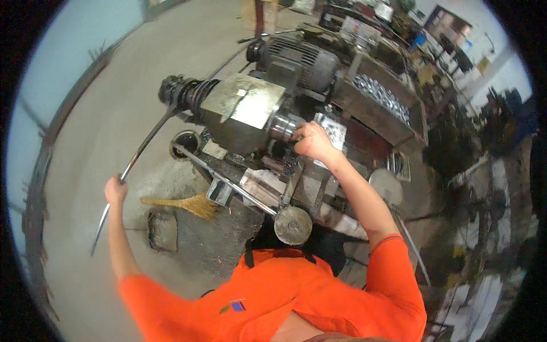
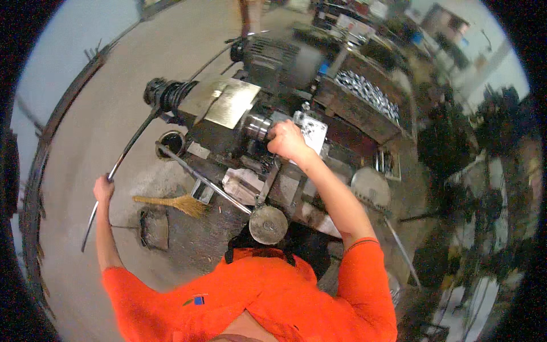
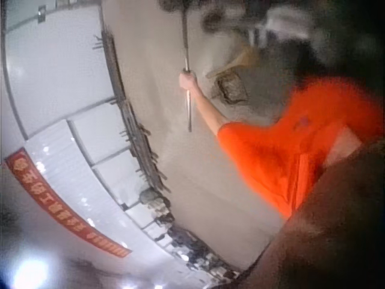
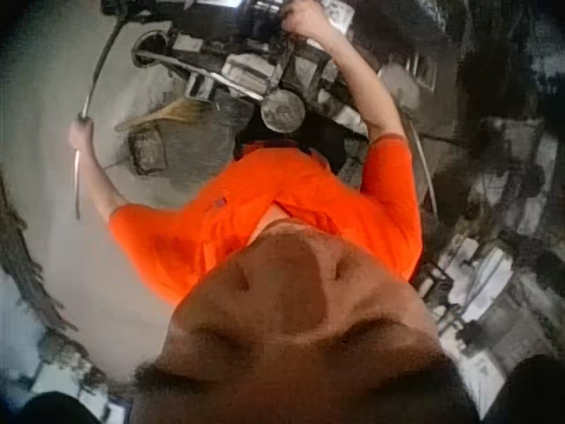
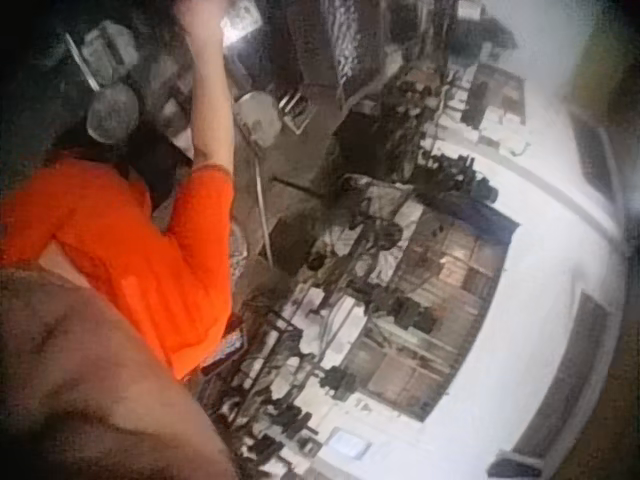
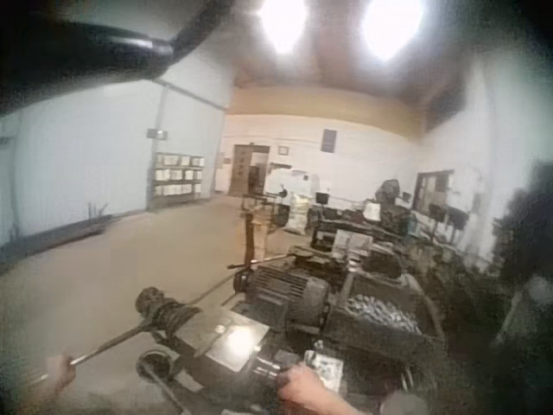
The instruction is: The person operates a metal turning machine in a workshop, repeatedly inserting small metal parts into the machine and using a long metal rod to manipulate the components. The person removes processed parts and places them into a perforated metal basket. The cycle of loading, operating, and unloading continues throughout the clip.
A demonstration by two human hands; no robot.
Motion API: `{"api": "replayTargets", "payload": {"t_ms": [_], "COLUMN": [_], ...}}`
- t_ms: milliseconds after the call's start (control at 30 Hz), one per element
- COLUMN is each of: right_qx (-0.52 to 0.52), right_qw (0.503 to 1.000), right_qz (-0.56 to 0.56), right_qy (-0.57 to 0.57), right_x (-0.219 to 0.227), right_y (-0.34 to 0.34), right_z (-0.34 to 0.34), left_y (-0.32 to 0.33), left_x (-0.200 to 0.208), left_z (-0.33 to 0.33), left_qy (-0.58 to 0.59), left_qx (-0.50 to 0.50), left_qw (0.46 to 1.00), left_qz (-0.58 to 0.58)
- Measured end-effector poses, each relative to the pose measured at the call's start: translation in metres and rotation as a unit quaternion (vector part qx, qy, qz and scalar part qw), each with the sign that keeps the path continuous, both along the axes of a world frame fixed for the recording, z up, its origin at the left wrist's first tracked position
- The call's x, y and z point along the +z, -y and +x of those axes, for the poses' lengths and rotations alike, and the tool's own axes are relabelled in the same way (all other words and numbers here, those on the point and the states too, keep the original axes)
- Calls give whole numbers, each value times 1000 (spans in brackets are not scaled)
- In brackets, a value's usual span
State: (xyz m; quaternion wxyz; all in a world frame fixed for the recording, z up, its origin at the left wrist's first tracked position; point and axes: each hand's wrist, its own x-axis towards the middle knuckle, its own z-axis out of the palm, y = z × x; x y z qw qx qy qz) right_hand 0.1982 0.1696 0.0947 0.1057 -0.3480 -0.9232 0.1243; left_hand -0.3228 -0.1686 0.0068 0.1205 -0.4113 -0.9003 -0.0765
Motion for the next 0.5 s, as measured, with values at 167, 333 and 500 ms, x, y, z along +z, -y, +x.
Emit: {"api": "replayTargets", "payload": {"t_ms": [167, 333, 500], "right_qx": [-37, -180, -364], "right_qw": [981, 969, 912], "right_qz": [52, 63, -93], "right_qy": [-181, -154, -164], "right_x": [23, 17, -7], "right_y": [41, 81, 120], "right_z": [78, 197, 300], "left_y": [-64, -119, -139], "left_x": [-54, -180, -182], "left_z": [127, 217, 177], "left_qy": [198, 306, 16], "left_qx": [-37, -133, -246], "left_qw": [892, 943, 897], "left_qz": [405, -2, -366]}}
